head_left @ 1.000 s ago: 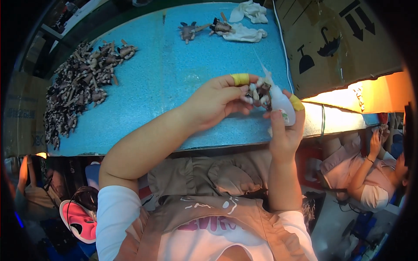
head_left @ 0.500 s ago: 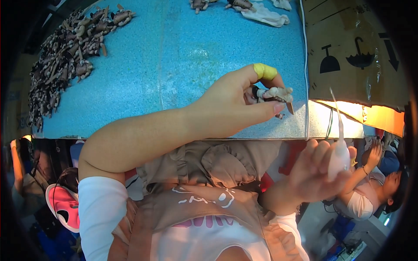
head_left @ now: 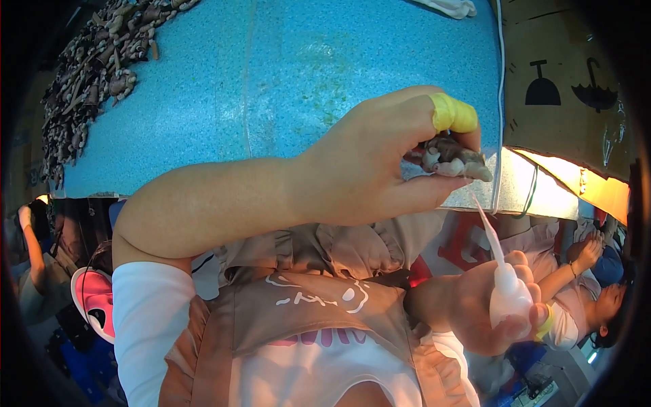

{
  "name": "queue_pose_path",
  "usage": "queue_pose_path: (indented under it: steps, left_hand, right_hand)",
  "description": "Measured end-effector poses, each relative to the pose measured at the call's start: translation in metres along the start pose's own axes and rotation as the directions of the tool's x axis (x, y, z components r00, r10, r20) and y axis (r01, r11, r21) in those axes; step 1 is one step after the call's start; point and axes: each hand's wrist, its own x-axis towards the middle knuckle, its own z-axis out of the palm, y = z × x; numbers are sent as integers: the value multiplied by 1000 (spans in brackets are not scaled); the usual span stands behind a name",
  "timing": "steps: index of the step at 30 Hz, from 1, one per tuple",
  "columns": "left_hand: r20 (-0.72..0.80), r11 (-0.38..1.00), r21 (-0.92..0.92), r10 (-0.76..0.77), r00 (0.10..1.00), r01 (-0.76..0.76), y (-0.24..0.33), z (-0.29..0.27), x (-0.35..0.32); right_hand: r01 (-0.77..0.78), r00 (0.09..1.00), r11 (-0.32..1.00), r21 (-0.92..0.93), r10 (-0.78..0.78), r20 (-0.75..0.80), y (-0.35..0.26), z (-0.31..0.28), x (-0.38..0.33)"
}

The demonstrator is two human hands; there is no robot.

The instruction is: The person assembles toy figurines by attaching parts together and applying glue with a squeeze bottle by hand. Afterward, the person scoops figurines from the table into a black tray, hands it to another worker, and receives a red tray.

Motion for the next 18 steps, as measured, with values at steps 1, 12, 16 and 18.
queue_pose_path:
  steps: [1,12,16,18]
  left_hand:
    - [-56,999,-16,38,998,-39,-2,3,1]
    - [57,999,25,23,998,-24,0,-6,0]
    - [62,1000,-27,-5,998,7,-3,-4,-1]
    - [61,1000,-21,1,998,1,-2,-4,-1]
  right_hand:
    - [-6,1000,1000,-5,6,-3,-1,1,0]
    - [-24,1000,996,-84,25,18,-5,8,0]
    - [-18,998,996,-84,13,-56,-4,11,-1]
    - [-24,999,994,-110,27,28,-4,8,0]
